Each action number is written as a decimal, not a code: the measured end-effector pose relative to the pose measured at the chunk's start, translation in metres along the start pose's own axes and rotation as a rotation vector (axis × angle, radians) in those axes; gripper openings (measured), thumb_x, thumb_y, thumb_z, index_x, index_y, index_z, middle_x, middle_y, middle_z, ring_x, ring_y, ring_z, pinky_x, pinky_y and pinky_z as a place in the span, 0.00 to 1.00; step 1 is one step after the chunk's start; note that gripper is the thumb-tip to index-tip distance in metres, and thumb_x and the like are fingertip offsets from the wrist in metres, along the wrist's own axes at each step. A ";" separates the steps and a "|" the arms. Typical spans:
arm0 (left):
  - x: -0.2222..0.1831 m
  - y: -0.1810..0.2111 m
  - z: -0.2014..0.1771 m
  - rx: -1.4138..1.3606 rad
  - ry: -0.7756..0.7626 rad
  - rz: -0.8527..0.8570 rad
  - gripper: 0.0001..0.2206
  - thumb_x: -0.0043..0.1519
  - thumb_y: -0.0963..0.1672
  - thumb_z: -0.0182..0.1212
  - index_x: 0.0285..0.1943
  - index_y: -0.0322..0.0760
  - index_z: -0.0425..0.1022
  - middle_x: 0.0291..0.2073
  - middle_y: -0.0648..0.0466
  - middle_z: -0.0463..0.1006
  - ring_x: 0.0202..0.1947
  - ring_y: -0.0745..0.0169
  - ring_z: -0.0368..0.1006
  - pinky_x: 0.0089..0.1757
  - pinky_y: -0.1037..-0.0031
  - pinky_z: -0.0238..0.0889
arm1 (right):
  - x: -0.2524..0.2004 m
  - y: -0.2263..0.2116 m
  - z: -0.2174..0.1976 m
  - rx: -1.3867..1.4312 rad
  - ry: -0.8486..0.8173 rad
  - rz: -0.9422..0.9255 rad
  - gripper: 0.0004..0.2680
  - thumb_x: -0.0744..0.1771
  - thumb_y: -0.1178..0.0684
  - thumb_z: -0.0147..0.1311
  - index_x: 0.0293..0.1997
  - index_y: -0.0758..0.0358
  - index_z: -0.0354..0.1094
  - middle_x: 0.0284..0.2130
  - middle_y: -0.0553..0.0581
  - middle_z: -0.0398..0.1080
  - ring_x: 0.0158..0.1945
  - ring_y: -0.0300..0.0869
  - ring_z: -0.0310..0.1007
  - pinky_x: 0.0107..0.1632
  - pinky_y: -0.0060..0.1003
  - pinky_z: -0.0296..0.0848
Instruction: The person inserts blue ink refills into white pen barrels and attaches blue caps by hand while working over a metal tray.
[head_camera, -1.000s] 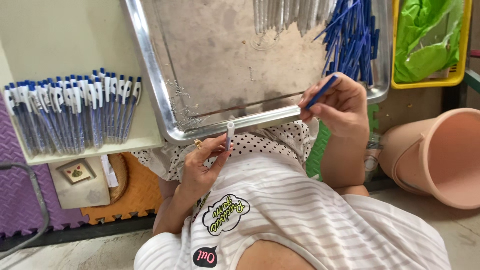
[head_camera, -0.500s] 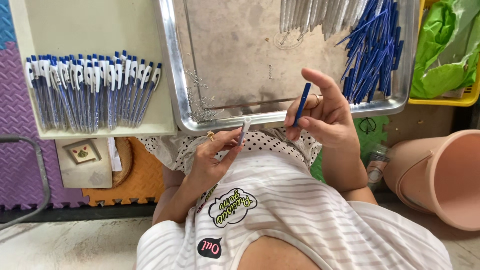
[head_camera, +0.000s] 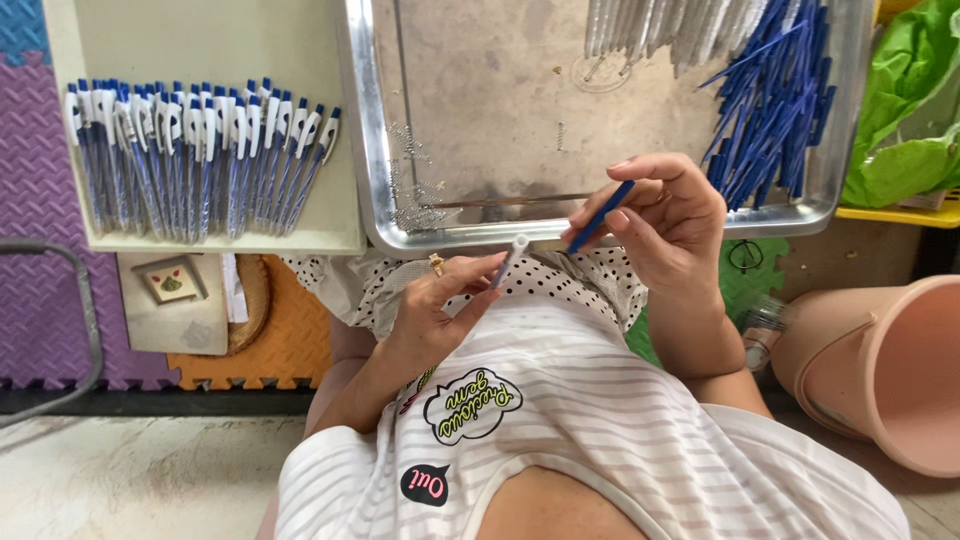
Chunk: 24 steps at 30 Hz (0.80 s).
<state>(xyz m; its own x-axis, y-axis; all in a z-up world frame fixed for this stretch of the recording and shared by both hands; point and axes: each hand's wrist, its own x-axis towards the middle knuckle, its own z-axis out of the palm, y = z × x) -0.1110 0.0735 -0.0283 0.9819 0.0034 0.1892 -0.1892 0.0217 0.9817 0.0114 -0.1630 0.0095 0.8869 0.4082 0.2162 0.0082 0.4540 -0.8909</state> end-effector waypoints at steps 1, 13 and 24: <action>0.001 0.002 0.000 0.003 0.005 -0.003 0.17 0.63 0.36 0.67 0.62 0.27 0.80 0.42 0.42 0.83 0.40 0.54 0.84 0.42 0.69 0.80 | 0.004 -0.001 0.005 0.004 -0.003 0.004 0.13 0.70 0.65 0.52 0.59 0.79 0.56 0.37 0.81 0.74 0.38 0.60 0.84 0.42 0.47 0.88; -0.004 -0.011 -0.002 -0.002 0.037 0.015 0.20 0.60 0.37 0.73 0.63 0.31 0.80 0.38 0.47 0.82 0.34 0.63 0.80 0.38 0.74 0.79 | 0.016 -0.002 0.026 -0.191 -0.011 0.005 0.13 0.68 0.65 0.59 0.55 0.79 0.59 0.37 0.77 0.76 0.40 0.56 0.84 0.42 0.44 0.87; -0.005 -0.009 -0.001 0.050 0.021 0.013 0.15 0.60 0.40 0.75 0.56 0.36 0.84 0.37 0.52 0.81 0.32 0.64 0.80 0.35 0.76 0.78 | 0.013 0.010 0.026 -0.230 -0.004 -0.008 0.12 0.69 0.64 0.58 0.55 0.78 0.58 0.36 0.78 0.75 0.37 0.55 0.84 0.39 0.44 0.87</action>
<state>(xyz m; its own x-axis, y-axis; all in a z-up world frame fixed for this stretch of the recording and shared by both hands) -0.1144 0.0745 -0.0377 0.9792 0.0247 0.2015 -0.2008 -0.0282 0.9792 0.0107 -0.1327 0.0132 0.8845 0.4088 0.2249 0.1207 0.2652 -0.9566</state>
